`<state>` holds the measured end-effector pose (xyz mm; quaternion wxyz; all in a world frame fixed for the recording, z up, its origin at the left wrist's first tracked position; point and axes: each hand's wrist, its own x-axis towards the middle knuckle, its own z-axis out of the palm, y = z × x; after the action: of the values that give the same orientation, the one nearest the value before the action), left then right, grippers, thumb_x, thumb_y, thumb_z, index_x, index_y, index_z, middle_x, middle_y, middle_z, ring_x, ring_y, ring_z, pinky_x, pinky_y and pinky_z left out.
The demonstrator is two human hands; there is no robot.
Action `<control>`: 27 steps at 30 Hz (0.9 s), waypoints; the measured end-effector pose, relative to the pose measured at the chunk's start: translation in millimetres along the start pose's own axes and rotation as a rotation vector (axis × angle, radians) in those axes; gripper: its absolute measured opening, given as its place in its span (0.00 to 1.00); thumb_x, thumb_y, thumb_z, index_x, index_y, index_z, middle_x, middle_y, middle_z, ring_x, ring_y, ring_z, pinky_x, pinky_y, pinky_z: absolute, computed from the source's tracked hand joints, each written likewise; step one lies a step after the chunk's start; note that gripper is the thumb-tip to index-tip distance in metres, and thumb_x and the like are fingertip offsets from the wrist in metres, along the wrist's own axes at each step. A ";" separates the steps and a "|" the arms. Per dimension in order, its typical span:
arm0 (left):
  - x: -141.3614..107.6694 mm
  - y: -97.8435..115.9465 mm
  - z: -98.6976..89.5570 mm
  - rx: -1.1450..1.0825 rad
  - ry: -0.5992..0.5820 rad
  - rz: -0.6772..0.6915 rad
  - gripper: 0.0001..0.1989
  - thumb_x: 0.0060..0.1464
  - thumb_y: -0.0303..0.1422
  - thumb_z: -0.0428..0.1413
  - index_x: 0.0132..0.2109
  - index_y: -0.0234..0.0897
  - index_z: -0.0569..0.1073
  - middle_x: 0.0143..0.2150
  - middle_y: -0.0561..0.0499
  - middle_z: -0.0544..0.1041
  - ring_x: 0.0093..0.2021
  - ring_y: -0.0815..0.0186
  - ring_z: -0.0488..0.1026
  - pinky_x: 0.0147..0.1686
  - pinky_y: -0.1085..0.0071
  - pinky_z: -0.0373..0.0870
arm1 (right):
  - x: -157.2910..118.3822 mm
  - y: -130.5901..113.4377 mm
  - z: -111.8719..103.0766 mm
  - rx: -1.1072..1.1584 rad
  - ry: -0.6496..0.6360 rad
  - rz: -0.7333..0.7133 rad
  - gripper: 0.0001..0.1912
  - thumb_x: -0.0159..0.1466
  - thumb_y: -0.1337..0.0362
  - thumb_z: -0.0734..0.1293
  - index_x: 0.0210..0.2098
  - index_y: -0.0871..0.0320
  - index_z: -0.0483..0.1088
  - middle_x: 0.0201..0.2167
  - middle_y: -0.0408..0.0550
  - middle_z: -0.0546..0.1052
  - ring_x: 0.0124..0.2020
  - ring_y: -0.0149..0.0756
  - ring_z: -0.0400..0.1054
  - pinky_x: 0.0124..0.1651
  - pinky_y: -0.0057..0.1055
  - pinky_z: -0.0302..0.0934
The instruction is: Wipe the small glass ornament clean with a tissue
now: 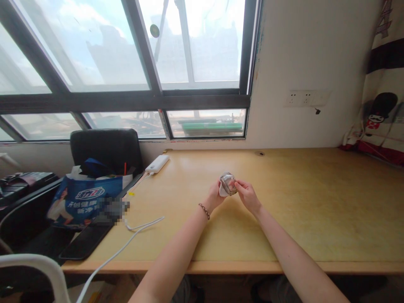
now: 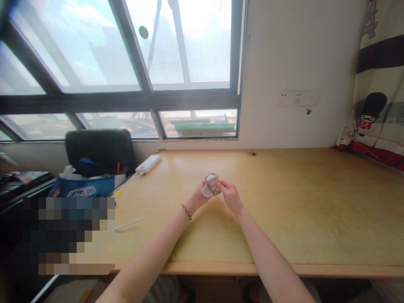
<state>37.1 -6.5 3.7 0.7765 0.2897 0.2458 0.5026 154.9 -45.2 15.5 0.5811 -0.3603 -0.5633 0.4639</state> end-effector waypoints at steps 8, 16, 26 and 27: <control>-8.6 15.1 -5.5 -0.088 -0.114 -0.209 0.16 0.52 0.40 0.45 0.34 0.32 0.70 0.28 0.48 0.73 0.27 0.66 0.69 0.28 0.66 0.67 | -1.4 0.3 0.1 -0.190 -0.184 -0.101 0.11 0.54 0.59 0.64 0.33 0.56 0.74 0.40 0.49 0.72 0.49 0.39 0.59 0.47 0.35 0.57; -4.5 8.1 0.1 0.102 0.118 0.263 0.10 0.47 0.36 0.53 0.34 0.34 0.69 0.27 0.52 0.71 0.25 0.70 0.67 0.26 0.74 0.63 | 1.8 7.9 -3.1 -0.383 -0.107 -0.058 0.11 0.52 0.61 0.65 0.35 0.56 0.72 0.30 0.47 0.73 0.33 0.34 0.63 0.38 0.33 0.59; -24.4 13.8 10.2 0.393 0.103 0.448 0.10 0.42 0.25 0.56 0.35 0.36 0.73 0.33 0.52 0.73 0.34 0.66 0.67 0.33 0.76 0.61 | 0.9 13.9 0.3 0.039 -0.130 0.216 0.17 0.53 0.51 0.62 0.27 0.61 0.68 0.23 0.45 0.70 0.20 0.27 0.61 0.23 0.25 0.57; -22.1 14.3 8.6 0.379 0.116 0.436 0.09 0.43 0.27 0.55 0.35 0.35 0.73 0.31 0.52 0.73 0.31 0.67 0.67 0.31 0.76 0.60 | -0.1 14.3 1.9 -0.010 -0.160 0.172 0.16 0.53 0.52 0.63 0.28 0.60 0.69 0.24 0.45 0.71 0.21 0.28 0.62 0.25 0.26 0.58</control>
<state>25.5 -23.9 21.7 0.5669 0.4463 0.3111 0.6186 151.1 -41.1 2.1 0.4904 -0.3720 -0.5772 0.5366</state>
